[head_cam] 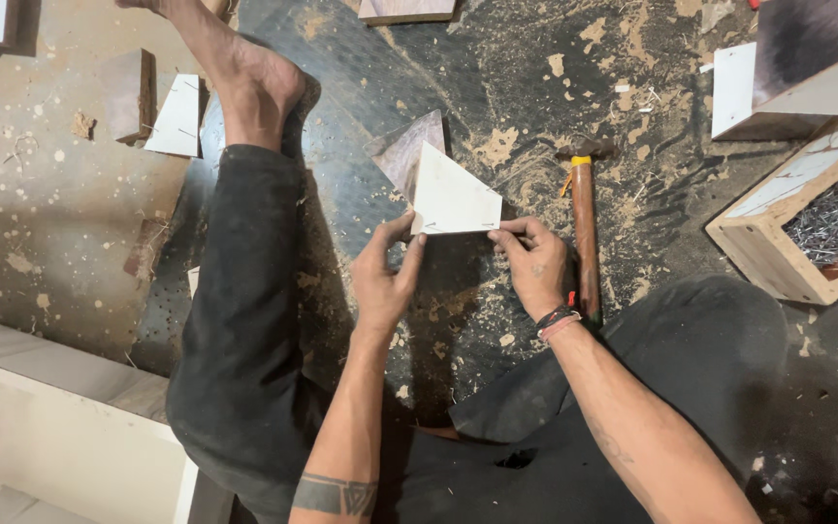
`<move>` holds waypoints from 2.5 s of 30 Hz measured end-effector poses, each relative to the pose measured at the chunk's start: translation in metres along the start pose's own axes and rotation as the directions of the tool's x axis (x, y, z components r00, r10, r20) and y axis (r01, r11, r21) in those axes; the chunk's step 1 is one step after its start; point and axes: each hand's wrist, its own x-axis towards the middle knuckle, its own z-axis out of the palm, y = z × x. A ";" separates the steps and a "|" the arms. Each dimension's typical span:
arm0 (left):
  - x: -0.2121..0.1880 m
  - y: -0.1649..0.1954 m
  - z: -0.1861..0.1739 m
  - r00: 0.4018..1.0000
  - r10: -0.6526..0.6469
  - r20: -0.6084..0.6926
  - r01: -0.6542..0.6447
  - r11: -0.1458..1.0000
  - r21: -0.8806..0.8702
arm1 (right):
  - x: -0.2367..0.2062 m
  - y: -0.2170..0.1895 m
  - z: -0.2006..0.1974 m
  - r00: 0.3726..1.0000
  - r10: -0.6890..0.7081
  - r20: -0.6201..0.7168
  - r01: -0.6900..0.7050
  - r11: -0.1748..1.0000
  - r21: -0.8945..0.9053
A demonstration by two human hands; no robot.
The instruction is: The person sits on the workshop floor and hammers nails into small white triangular wood pieces, taking nails from a wooden nail box and driving them along the edges of each piece, working through several pieces one at a time.
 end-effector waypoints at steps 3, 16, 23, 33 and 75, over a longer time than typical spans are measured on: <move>-0.003 0.000 0.005 1.000 0.026 0.001 -0.026 0.999 0.046 | -0.001 -0.005 0.000 0.999 0.027 0.019 -0.028 0.997 0.067; 0.004 -0.002 0.035 1.000 -0.020 -0.017 0.016 0.978 -0.206 | -0.002 -0.013 0.001 1.000 -0.021 0.000 0.021 0.999 -0.024; 0.005 -0.009 0.034 0.997 -0.031 -0.078 0.018 0.987 -0.159 | 0.006 -0.013 0.016 1.000 0.000 0.003 -0.001 0.996 0.089; 0.011 -0.025 0.018 0.985 -0.105 -0.134 0.064 0.958 -0.280 | 0.015 -0.022 0.042 0.995 -0.050 0.091 0.049 0.999 0.009; 0.029 -0.009 0.021 0.975 -0.171 -0.145 0.152 0.979 -0.134 | -0.087 -0.048 -0.052 0.834 0.419 0.359 -0.528 0.795 0.298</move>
